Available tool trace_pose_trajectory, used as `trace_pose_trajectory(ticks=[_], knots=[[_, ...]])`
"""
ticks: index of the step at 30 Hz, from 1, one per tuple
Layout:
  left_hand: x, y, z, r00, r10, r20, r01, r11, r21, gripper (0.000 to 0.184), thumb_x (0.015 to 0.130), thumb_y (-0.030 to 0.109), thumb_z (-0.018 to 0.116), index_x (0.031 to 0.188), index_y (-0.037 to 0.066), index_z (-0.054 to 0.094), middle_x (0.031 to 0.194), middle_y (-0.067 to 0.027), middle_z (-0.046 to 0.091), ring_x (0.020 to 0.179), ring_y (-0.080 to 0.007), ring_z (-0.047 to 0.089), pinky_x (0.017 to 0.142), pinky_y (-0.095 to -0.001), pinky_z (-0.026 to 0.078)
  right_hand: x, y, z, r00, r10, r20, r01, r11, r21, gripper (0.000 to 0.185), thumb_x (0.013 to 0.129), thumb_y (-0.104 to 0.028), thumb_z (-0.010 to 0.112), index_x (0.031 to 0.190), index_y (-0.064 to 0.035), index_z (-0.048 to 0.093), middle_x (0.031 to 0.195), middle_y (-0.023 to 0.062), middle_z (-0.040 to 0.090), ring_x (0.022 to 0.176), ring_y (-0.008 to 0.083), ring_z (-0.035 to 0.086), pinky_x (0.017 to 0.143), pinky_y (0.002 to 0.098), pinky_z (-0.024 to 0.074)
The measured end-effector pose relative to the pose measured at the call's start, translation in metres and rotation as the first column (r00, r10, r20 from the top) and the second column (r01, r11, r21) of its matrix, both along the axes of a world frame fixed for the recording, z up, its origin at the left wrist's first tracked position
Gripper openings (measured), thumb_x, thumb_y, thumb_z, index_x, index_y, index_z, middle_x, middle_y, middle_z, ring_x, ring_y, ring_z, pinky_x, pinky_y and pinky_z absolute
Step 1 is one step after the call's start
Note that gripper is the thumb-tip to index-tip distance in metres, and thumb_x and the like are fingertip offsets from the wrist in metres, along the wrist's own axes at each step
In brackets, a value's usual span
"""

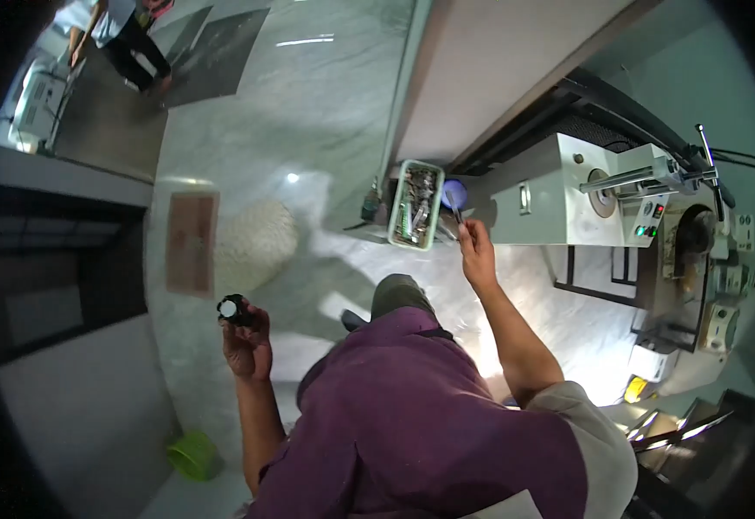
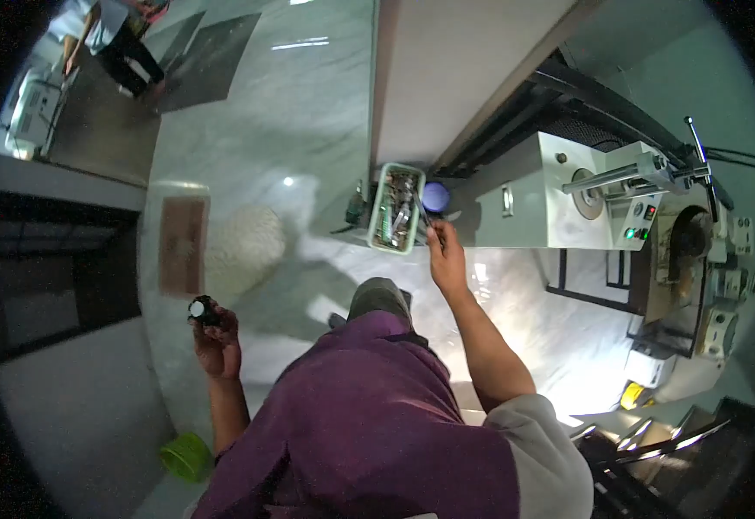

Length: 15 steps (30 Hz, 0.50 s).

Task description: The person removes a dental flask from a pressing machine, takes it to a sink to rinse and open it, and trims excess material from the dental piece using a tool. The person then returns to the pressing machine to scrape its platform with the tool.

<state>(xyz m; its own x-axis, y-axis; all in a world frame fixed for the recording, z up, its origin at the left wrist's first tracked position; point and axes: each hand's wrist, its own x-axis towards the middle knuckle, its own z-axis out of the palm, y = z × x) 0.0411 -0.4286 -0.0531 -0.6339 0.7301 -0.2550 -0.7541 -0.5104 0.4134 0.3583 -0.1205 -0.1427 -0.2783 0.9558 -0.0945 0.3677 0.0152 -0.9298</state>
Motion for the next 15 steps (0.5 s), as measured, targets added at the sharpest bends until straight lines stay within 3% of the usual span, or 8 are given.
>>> trace_pose_trajectory(ticks=[2, 3, 4, 7, 10, 12, 13, 15], knots=[[-0.050, 0.026, 0.004, 0.988, -0.154, 0.031, 0.146, 0.973, 0.177, 0.045, 0.089, 0.017, 0.064, 0.130, 0.007, 0.048, 0.123, -0.0138, 0.054, 0.111, -0.0261, 0.052, 0.082, -0.0264, 0.055, -0.013, -0.017, 0.003, 0.984, 0.030, 0.176, -0.028, 0.999, -0.016, 0.025, 0.097, -0.024, 0.054, 0.105, -0.0002, 0.054, 0.089, 0.0144, 0.064, 0.080, 0.0186, 0.061, 0.075, 0.0310, 0.0477], [-0.079, 0.033, -0.013, 0.970, -0.181, 0.163, 0.153, 0.974, 0.169, 0.047, 0.089, 0.018, 0.064, 0.130, 0.005, 0.046, 0.124, -0.0136, 0.053, 0.113, -0.0259, 0.050, 0.068, -0.0177, 0.056, -0.018, -0.021, 0.001, 0.974, 0.036, 0.223, -0.035, 0.999, -0.008, 0.024, 0.097, -0.024, 0.054, 0.105, -0.0003, 0.055, 0.088, 0.0148, 0.065, 0.079, 0.0194, 0.062, 0.074, 0.0312, 0.0481], [-0.109, 0.054, -0.018, 0.923, -0.289, 0.255, 0.215, 0.934, 0.284, 0.046, 0.089, 0.019, 0.064, 0.129, 0.004, 0.048, 0.122, -0.0138, 0.055, 0.109, -0.0256, 0.053, 0.080, -0.0262, 0.054, -0.025, -0.022, -0.004, 0.962, 0.044, 0.269, -0.045, 0.999, 0.000, 0.024, 0.097, -0.023, 0.054, 0.104, -0.0004, 0.056, 0.087, 0.0152, 0.065, 0.077, 0.0201, 0.063, 0.074, 0.0314, 0.0485], [-0.176, 0.131, -0.010, 0.978, -0.200, 0.055, 0.187, 0.963, 0.192, 0.044, 0.089, 0.024, 0.065, 0.125, 0.003, 0.052, 0.116, -0.0149, 0.059, 0.102, -0.0254, 0.058, 0.101, -0.0399, 0.039, -0.047, -0.004, -0.032, 0.943, 0.059, 0.327, -0.034, 0.996, -0.084, 0.024, 0.095, -0.023, 0.056, 0.102, -0.0001, 0.057, 0.086, 0.0139, 0.066, 0.077, 0.0207, 0.064, 0.072, 0.0318, 0.0492], [-0.253, 0.198, 0.003, 0.977, -0.215, -0.004, 0.211, 0.956, 0.206, 0.040, 0.088, 0.025, 0.065, 0.121, 0.004, 0.055, 0.116, -0.0136, 0.061, 0.104, -0.0244, 0.059, 0.100, -0.0396, 0.042, -0.130, 0.042, -0.040, 0.921, 0.074, 0.383, -0.031, 0.993, -0.117, 0.024, 0.093, -0.021, 0.058, 0.105, -0.0002, 0.058, 0.083, 0.0119, 0.065, 0.078, 0.0199, 0.064, 0.073, 0.0314, 0.0501], [-0.315, 0.232, 0.004, 0.988, -0.157, -0.009, 0.155, 0.968, 0.196, 0.036, 0.089, 0.024, 0.065, 0.119, 0.004, 0.057, 0.115, -0.0134, 0.062, 0.104, -0.0237, 0.059, 0.100, -0.0401, 0.042, -0.215, 0.085, -0.048, 0.898, 0.137, 0.419, -0.065, 0.981, -0.181, 0.029, 0.091, -0.019, 0.059, 0.115, -0.0038, 0.055, 0.091, 0.0169, 0.068, 0.082, 0.0231, 0.066, 0.077, 0.0317, 0.0508], [-0.340, 0.238, 0.007, 0.987, -0.157, 0.024, 0.151, 0.976, 0.157, 0.034, 0.089, 0.023, 0.065, 0.117, 0.005, 0.058, 0.115, -0.0137, 0.062, 0.103, -0.0240, 0.060, 0.099, -0.0399, 0.043, -0.265, 0.105, -0.052, 0.989, 0.123, 0.083, -0.113, 0.987, -0.117, 0.027, 0.092, -0.017, 0.058, 0.116, -0.0042, 0.055, 0.099, 0.0184, 0.066, 0.090, 0.0216, 0.065, 0.081, 0.0318, 0.0494], [-0.398, 0.246, 0.002, 0.982, -0.181, 0.055, 0.176, 0.981, 0.076, 0.033, 0.088, 0.022, 0.065, 0.116, 0.005, 0.059, 0.114, -0.0141, 0.063, 0.101, -0.0244, 0.060, 0.097, -0.0390, 0.044, -0.374, 0.170, -0.031, 0.963, 0.257, 0.076, -0.220, 0.919, -0.327, 0.028, 0.092, -0.017, 0.059, 0.115, -0.0021, 0.055, 0.102, 0.0157, 0.066, 0.092, 0.0226, 0.064, 0.082, 0.0333, 0.0482]])
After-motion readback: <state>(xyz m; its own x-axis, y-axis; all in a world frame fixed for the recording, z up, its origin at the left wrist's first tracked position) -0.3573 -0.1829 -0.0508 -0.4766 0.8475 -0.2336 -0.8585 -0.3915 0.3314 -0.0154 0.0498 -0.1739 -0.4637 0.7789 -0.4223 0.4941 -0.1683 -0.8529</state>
